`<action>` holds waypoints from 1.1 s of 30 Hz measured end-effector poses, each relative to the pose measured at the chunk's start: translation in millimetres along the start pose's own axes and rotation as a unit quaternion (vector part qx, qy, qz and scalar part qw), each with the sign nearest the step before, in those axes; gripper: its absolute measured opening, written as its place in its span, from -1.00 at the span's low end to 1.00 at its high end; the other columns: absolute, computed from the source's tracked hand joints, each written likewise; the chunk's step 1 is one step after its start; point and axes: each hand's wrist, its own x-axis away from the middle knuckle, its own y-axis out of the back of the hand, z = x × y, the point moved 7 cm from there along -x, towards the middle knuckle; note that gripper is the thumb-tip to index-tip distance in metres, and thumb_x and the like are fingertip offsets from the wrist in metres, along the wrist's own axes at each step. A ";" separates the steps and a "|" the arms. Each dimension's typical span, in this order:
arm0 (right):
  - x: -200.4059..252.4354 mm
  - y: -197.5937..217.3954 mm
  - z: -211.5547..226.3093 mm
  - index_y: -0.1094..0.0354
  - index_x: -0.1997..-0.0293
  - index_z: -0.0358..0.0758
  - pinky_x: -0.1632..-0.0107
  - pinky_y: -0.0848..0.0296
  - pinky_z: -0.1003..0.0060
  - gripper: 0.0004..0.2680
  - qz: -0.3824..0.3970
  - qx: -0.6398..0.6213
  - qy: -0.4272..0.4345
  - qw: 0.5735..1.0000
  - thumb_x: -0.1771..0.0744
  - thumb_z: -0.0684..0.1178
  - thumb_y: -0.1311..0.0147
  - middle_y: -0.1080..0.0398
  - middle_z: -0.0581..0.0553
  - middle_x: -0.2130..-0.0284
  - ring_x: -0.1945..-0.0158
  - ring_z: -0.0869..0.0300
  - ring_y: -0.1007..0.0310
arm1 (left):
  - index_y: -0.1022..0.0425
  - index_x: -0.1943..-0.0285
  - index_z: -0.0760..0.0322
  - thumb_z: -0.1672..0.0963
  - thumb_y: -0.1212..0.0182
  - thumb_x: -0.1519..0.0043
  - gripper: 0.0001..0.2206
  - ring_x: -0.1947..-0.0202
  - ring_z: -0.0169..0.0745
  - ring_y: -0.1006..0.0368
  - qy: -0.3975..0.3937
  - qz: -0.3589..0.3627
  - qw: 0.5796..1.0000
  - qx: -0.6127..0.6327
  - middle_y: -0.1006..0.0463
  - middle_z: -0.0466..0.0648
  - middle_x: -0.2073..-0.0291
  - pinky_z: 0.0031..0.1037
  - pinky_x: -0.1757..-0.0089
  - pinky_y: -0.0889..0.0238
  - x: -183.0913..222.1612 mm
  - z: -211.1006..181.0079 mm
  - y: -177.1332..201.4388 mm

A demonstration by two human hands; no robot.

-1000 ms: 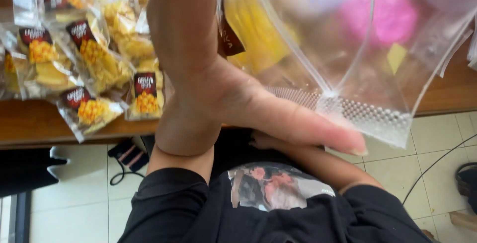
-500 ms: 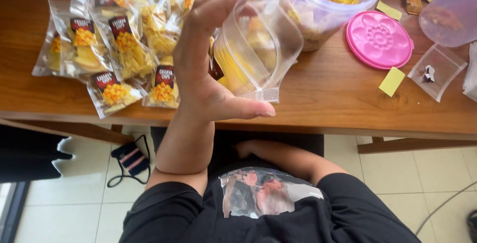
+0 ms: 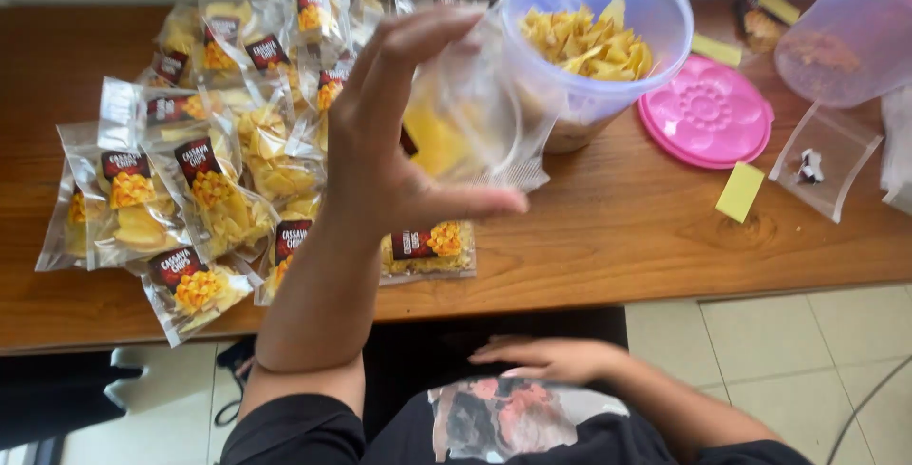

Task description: The person is manually packaging cassava chips by applying labels to small plastic bags and then filling them with chips from a large container using a small plastic cup as a scoop.

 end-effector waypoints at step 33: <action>20.4 400.2 24.1 -0.06 0.26 -0.17 -0.01 -0.15 0.44 -0.78 -0.255 0.206 -0.079 0.941 -0.10 -0.09 0.12 -0.02 -0.05 0.26 0.17 0.32 -0.08 | -0.15 -0.14 0.28 -0.15 -0.27 0.21 -0.21 -0.18 -0.14 -0.33 0.095 -0.046 0.989 0.108 -0.32 0.03 -0.07 -0.36 -0.21 -0.47 -40.9 37.1 -11.2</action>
